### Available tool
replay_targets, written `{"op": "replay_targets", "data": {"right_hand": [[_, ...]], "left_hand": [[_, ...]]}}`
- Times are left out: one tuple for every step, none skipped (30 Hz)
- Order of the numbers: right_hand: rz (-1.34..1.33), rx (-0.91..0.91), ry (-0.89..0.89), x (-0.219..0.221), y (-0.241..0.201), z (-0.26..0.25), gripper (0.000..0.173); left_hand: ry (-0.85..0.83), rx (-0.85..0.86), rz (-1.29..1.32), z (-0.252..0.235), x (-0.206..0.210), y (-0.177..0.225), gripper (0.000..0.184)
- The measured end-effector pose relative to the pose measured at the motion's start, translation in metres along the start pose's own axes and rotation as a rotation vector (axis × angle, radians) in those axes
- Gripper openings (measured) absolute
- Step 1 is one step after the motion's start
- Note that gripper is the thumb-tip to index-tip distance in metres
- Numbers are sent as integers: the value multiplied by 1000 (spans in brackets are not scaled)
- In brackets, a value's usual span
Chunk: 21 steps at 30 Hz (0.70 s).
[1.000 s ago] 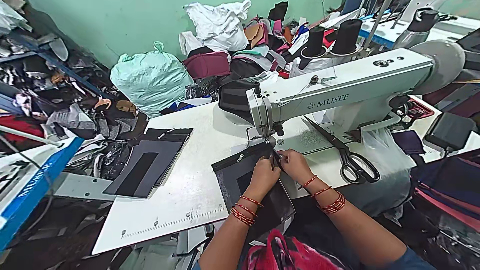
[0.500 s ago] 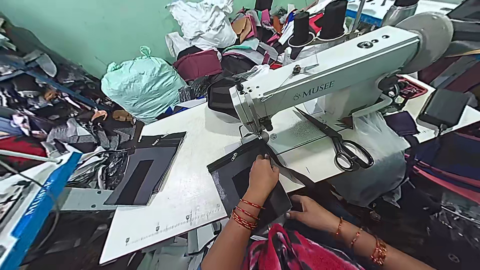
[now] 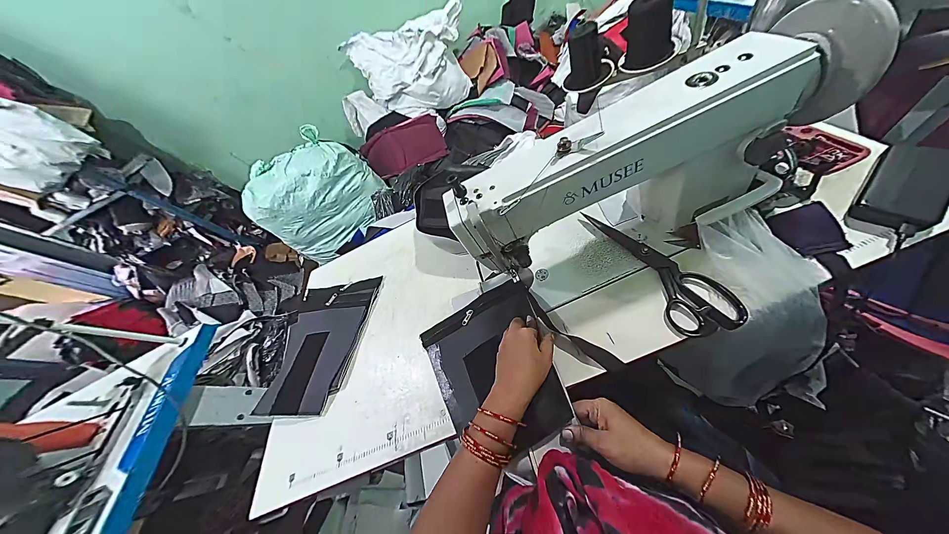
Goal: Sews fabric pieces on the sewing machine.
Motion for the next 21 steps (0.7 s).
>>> {"op": "replay_targets", "data": {"right_hand": [[41,-17,-8,-1,-4,1,17],[90,-33,-10,-1,-8,2,20],[137,-38,-7,-1,-14,3,23],[183,-34,-6,-2,-20,5,24],[231,-21,-10,-2,-26,6,26],[275,0,-17,-2,-31,7,27],[314,20,-24,-2,-35,8,28],[343,31,-28,-2,-38,8,28],[367,35,-31,-2,-41,7,29],[387,33,-34,-1,-43,7,29],[405,30,-39,-1,-46,6,28],[425,32,-48,-2,-49,6,28],[450,40,-68,-4,-54,5,29],[488,49,-98,-7,-60,4,30],[541,61,-137,-11,-67,2,32],[611,68,-174,-15,-75,-1,34],[679,70,-186,-20,-85,-4,36],[738,71,-162,-26,-93,-8,35],[784,84,-107,-30,-102,-13,34],[814,94,-25,-34,-110,-20,33],[834,96,89,-36,-115,-29,30]], "left_hand": [[7,-7,0,1,2,0,47],[3,-26,-6,3,2,3,54],[-11,-56,-20,4,1,7,59],[-24,-86,-31,5,0,11,58],[-40,-115,-38,5,-2,16,54],[-60,-141,-42,4,-4,19,51],[-84,-162,-47,1,-7,22,53],[-109,-174,-52,-2,-9,23,57],[-132,-176,-58,-7,-13,24,60],[-153,-169,-57,-12,-17,23,62],[-173,-151,-53,-17,-21,21,59],[-188,-128,-48,-21,-24,19,52],[-193,-105,-39,-23,-26,16,44],[-192,-84,-24,-25,-27,14,37],[-189,-64,-3,-26,-28,10,34],[-179,-42,24,-27,-28,6,32],[-167,-17,52,-28,-27,2,32],[-155,3,84,-29,-25,-3,33],[-138,14,120,-30,-23,-8,33],[-115,22,161,-30,-21,-11,32],[-84,24,206,-29,-19,-14,30]]}}
Point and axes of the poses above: each hand's wrist, its own z-axis away from the middle knuckle, its own x-axis out of the palm, y = z × x, the point moved 1 cm from there along -z, towards the middle knuckle, and after that the axes turned 1 degree about z, right-handed, at the moved point
